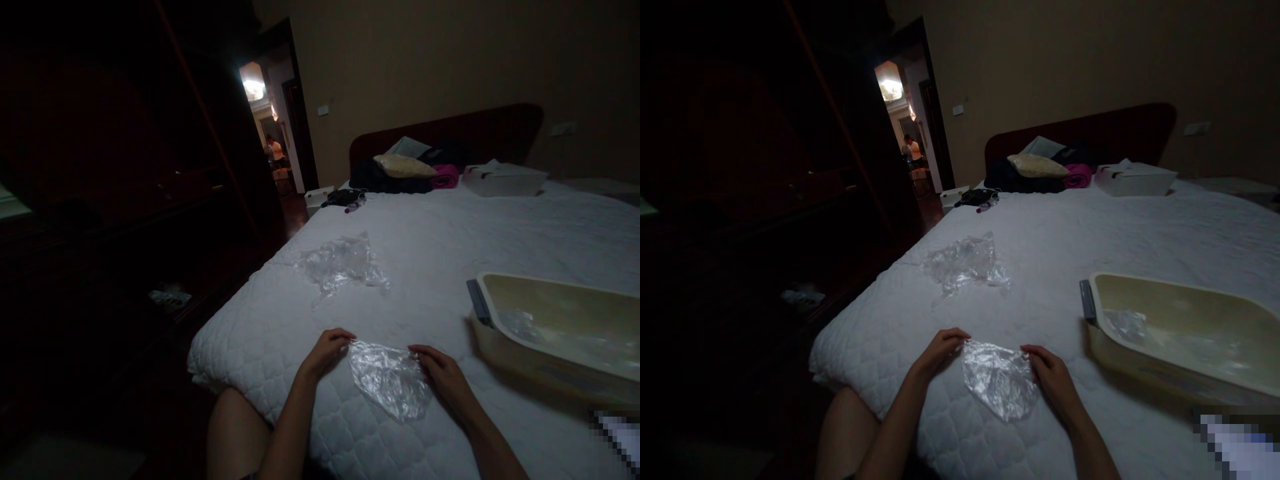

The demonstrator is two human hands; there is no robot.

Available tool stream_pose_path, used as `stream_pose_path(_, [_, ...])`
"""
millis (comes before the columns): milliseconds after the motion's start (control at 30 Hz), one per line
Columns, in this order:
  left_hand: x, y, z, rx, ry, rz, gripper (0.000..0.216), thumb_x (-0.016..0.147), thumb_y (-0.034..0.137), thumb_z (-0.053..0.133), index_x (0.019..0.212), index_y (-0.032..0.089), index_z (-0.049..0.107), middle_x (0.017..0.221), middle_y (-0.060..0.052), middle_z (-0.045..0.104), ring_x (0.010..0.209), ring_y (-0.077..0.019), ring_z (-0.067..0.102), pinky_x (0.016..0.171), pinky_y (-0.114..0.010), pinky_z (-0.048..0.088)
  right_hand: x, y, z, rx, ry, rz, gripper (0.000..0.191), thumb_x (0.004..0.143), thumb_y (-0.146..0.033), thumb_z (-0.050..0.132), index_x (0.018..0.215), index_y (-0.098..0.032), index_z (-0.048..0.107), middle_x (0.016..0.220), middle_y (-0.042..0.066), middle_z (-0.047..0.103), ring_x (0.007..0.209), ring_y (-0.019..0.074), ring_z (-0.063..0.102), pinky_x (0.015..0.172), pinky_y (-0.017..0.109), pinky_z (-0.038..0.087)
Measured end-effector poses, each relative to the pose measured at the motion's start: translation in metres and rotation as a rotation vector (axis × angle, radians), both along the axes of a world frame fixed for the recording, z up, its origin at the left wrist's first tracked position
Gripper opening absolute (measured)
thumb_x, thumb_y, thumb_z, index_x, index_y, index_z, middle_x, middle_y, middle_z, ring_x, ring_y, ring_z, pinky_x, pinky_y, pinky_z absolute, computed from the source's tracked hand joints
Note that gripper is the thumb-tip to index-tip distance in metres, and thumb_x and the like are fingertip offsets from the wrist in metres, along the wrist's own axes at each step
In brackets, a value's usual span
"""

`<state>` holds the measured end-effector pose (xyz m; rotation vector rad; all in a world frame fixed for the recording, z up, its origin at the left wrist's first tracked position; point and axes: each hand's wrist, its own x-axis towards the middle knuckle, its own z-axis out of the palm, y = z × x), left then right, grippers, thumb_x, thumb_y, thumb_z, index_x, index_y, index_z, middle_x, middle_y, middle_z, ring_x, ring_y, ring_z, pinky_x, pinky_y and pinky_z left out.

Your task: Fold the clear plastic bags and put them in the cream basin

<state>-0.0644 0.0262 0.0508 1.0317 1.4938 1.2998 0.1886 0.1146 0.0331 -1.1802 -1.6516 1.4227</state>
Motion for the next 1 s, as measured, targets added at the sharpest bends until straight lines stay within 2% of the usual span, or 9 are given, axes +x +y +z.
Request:
stream_pose_path(100, [-0.001, -0.002, -0.001, 0.017, 0.011, -0.005, 0.023, 0.068, 0.032, 0.065, 0.084, 0.015, 0.069, 0.086, -0.007, 0.064, 0.079, -0.0168, 0.056, 0.066, -0.023, 0.040, 0.000, 0.000, 0.000, 0.022, 0.012, -0.004, 0.037, 0.073, -0.045, 0.054, 0.091, -0.016, 0.068, 0.081, 0.007, 0.069, 0.067, 0.0189, 0.061, 0.056, 0.027, 0.047])
stream_pose_path(200, [0.002, -0.001, -0.005, 0.028, 0.026, 0.006, 0.032, 0.063, 0.029, 0.071, 0.091, 0.014, 0.067, 0.087, -0.007, 0.064, 0.079, -0.0168, 0.056, 0.070, -0.025, 0.040, -0.001, 0.000, 0.000, 0.072, 0.007, -0.015, 0.038, 0.067, -0.044, 0.063, 0.093, -0.016, 0.067, 0.088, 0.009, 0.069, 0.079, 0.0224, 0.063, 0.066, 0.029, 0.050])
stream_pose_path(367, [0.007, 0.001, -0.009, 0.035, 0.034, 0.040, 0.033, 0.059, 0.026, 0.075, 0.089, 0.014, 0.067, 0.082, -0.004, 0.062, 0.077, -0.0147, 0.054, 0.072, -0.026, 0.040, -0.002, -0.001, -0.003, 0.098, -0.010, -0.025, 0.042, 0.066, -0.043, 0.064, 0.097, -0.016, 0.064, 0.083, 0.007, 0.069, 0.074, 0.0212, 0.064, 0.064, 0.030, 0.050])
stream_pose_path(533, [0.001, -0.002, 0.003, -0.003, -0.059, 0.021, 0.053, 0.052, 0.034, 0.080, 0.098, 0.016, 0.063, 0.093, -0.006, 0.061, 0.073, -0.0118, 0.054, 0.065, -0.022, 0.042, -0.003, -0.001, -0.001, 0.057, 0.039, -0.071, 0.044, 0.063, -0.043, 0.067, 0.097, -0.016, 0.064, 0.089, 0.009, 0.069, 0.082, 0.0235, 0.064, 0.069, 0.031, 0.052])
stream_pose_path(600, [-0.003, -0.006, 0.008, -0.027, -0.091, 0.053, 0.057, 0.055, 0.042, 0.077, 0.104, 0.019, 0.059, 0.096, -0.005, 0.059, 0.065, -0.0072, 0.053, 0.060, -0.020, 0.042, -0.001, -0.002, 0.001, 0.041, 0.055, -0.091, 0.046, 0.063, -0.044, 0.067, 0.099, -0.016, 0.064, 0.093, 0.010, 0.069, 0.085, 0.0243, 0.064, 0.071, 0.032, 0.052])
stream_pose_path(667, [-0.006, -0.012, 0.012, -0.074, -0.102, 0.089, 0.051, 0.064, 0.050, 0.069, 0.102, 0.018, 0.057, 0.087, -0.002, 0.060, 0.050, -0.0026, 0.046, 0.050, -0.017, 0.040, 0.004, -0.002, 0.004, 0.049, 0.022, -0.149, 0.047, 0.064, -0.047, 0.065, 0.100, -0.016, 0.064, 0.094, 0.010, 0.069, 0.084, 0.0245, 0.064, 0.070, 0.032, 0.051])
stream_pose_path(800, [-0.006, -0.028, 0.018, -0.241, -0.101, 0.018, 0.049, 0.067, 0.060, 0.059, 0.071, 0.010, 0.058, 0.054, 0.000, 0.056, 0.029, -0.0020, 0.031, 0.031, -0.017, 0.022, 0.021, -0.002, 0.009, 0.105, -0.180, -0.247, 0.040, 0.067, -0.053, 0.058, 0.081, -0.015, 0.067, 0.077, 0.008, 0.069, 0.074, 0.0238, 0.064, 0.066, 0.031, 0.047])
stream_pose_path(900, [0.001, -0.033, 0.021, -0.314, -0.114, -0.100, 0.052, 0.064, 0.062, 0.060, 0.060, 0.010, 0.058, 0.051, -0.004, 0.059, 0.025, -0.0031, 0.029, 0.027, -0.019, 0.018, 0.029, -0.003, 0.012, 0.093, -0.271, -0.095, 0.041, 0.068, -0.055, 0.056, 0.063, -0.016, 0.067, 0.062, 0.006, 0.067, 0.062, 0.0224, 0.061, 0.058, 0.030, 0.044])
stream_pose_path(1000, [0.011, -0.029, 0.022, -0.331, -0.116, -0.150, 0.051, 0.061, 0.060, 0.062, 0.057, 0.010, 0.058, 0.037, 0.002, 0.047, 0.024, -0.0041, 0.027, 0.027, -0.019, 0.021, 0.026, -0.006, 0.012, 0.060, -0.235, 0.030, 0.040, 0.067, -0.054, 0.058, 0.062, -0.016, 0.068, 0.062, 0.006, 0.067, 0.062, 0.0216, 0.060, 0.057, 0.030, 0.042])
